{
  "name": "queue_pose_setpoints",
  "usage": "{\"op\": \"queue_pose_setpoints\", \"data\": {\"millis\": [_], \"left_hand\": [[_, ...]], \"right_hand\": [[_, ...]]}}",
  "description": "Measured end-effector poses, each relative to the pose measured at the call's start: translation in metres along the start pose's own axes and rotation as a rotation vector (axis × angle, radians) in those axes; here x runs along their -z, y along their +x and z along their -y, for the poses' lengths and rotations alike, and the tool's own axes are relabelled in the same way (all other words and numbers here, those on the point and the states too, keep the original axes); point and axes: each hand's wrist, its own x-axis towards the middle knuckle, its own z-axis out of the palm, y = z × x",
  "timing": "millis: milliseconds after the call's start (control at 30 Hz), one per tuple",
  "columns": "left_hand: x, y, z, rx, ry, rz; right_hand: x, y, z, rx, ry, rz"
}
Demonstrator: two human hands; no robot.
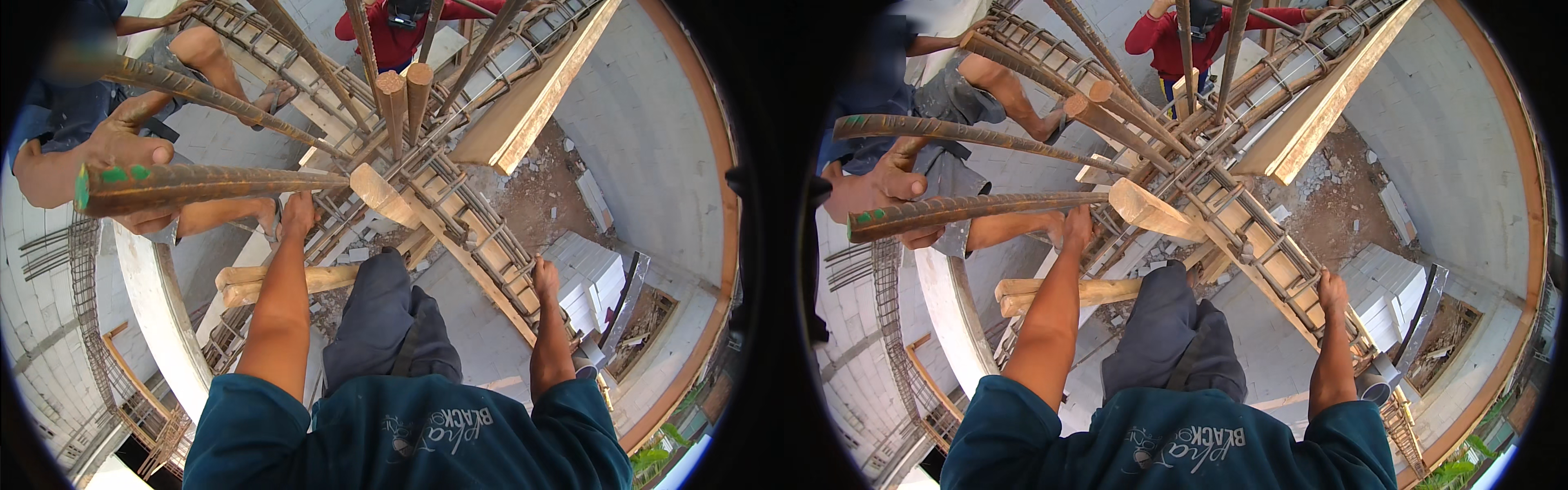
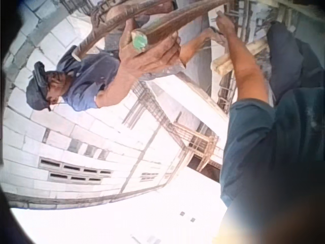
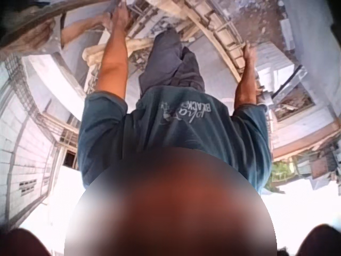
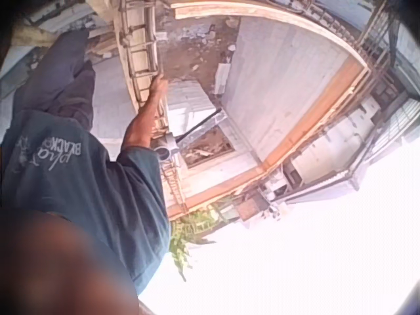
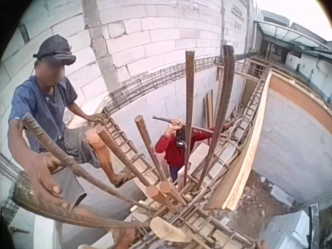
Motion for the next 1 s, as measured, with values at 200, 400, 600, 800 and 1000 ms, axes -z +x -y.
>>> {"op": "queue_pose_setpoints", "data": {"millis": [200,400,600,800,1000], "left_hand": [[0.019,-0.021,-0.025,0.145,-0.209,0.045],[0.021,-0.019,-0.022,0.231,-0.263,0.16],[-0.013,0.011,0.025,-0.227,0.284,0.008],[-0.029,0.013,0.027,-0.1,-0.086,-0.167],[-0.005,0.001,0.007,0.076,-0.046,-0.049]], "right_hand": [[0.012,-0.003,0.013,-0.067,0.057,0.068],[0.009,-0.005,0.011,-0.026,0.017,0.02],[0.0,-0.007,0.006,-0.035,0.014,-0.092],[0.066,-0.002,0.11,0.1,0.847,-0.357],[0.249,-0.02,0.345,0.901,1.196,-0.487]]}}
